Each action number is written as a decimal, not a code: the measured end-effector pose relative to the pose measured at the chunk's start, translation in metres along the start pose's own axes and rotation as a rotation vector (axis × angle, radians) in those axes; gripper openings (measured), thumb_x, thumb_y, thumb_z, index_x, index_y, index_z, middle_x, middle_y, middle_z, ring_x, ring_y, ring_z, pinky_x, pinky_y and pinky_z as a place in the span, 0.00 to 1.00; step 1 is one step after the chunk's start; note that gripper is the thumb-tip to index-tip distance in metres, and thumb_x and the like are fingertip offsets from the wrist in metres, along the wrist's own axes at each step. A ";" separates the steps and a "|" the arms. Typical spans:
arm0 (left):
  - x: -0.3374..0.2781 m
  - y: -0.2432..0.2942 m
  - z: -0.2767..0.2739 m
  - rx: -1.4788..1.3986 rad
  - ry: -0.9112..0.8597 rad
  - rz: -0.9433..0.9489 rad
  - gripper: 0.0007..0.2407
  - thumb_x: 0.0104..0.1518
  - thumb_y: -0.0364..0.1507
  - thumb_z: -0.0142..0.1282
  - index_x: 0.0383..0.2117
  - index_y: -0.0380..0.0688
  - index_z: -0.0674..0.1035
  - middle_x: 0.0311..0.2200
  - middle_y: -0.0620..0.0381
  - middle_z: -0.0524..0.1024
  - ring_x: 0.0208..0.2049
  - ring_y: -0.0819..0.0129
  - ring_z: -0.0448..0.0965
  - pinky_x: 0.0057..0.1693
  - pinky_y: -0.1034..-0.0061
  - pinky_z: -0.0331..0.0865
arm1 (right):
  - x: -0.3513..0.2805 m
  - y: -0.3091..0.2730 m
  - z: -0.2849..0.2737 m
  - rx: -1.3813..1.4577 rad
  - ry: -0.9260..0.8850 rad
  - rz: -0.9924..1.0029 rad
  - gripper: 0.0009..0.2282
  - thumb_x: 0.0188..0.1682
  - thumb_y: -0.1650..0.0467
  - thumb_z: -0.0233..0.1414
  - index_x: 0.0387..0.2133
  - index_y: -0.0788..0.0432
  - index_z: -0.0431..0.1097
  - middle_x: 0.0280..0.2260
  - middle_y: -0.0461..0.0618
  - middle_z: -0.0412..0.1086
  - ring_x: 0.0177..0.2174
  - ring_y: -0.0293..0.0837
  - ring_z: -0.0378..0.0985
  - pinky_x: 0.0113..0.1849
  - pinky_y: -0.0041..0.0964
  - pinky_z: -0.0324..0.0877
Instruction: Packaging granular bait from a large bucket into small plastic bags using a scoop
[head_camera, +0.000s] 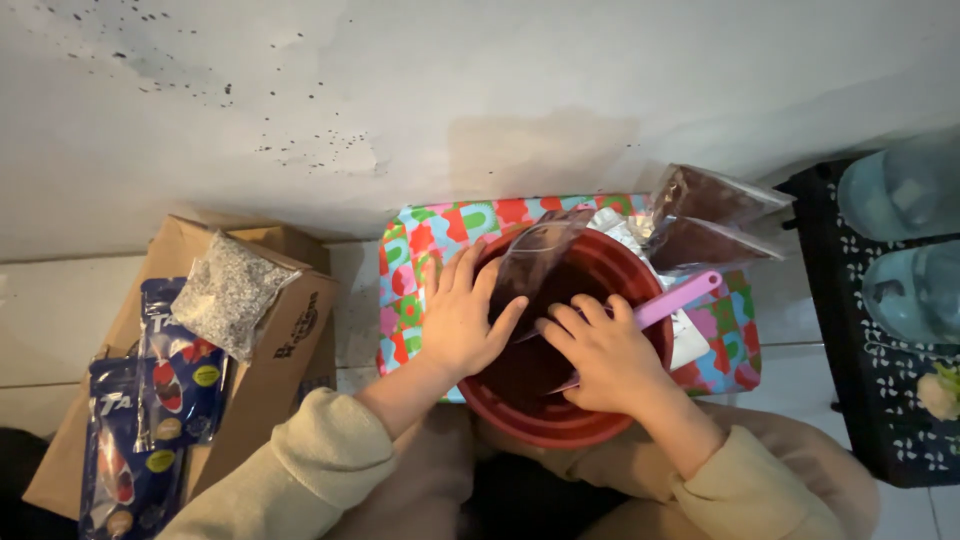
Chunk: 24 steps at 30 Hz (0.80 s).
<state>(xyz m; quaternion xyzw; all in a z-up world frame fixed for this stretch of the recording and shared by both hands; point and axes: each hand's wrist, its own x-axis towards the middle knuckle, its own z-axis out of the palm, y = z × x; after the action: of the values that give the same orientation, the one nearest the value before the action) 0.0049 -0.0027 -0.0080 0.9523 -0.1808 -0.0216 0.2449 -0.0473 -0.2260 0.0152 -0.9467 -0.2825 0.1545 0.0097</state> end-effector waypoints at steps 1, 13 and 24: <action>-0.001 -0.001 0.000 0.001 0.000 0.002 0.25 0.62 0.51 0.47 0.60 0.51 0.70 0.64 0.43 0.62 0.67 0.45 0.59 0.69 0.37 0.41 | 0.001 -0.001 -0.002 0.001 0.002 0.002 0.40 0.27 0.55 0.68 0.57 0.46 0.63 0.57 0.48 0.62 0.60 0.55 0.58 0.54 0.64 0.53; -0.001 0.002 -0.005 -0.022 0.023 0.006 0.25 0.63 0.51 0.47 0.59 0.50 0.70 0.64 0.44 0.63 0.66 0.46 0.60 0.69 0.37 0.41 | 0.001 -0.004 -0.008 -0.002 -0.034 0.028 0.40 0.28 0.55 0.69 0.58 0.45 0.62 0.58 0.46 0.61 0.60 0.54 0.56 0.55 0.63 0.51; 0.000 0.003 -0.011 -0.106 0.007 -0.032 0.23 0.63 0.49 0.48 0.58 0.51 0.72 0.63 0.45 0.64 0.66 0.45 0.60 0.69 0.35 0.40 | 0.003 -0.007 -0.022 0.019 -0.152 0.054 0.36 0.32 0.56 0.67 0.57 0.45 0.62 0.60 0.46 0.60 0.62 0.54 0.54 0.56 0.63 0.50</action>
<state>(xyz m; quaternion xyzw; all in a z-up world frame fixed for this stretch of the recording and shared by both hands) 0.0053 -0.0005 0.0033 0.9409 -0.1633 -0.0317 0.2951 -0.0421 -0.2169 0.0365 -0.9394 -0.2550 0.2289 -0.0068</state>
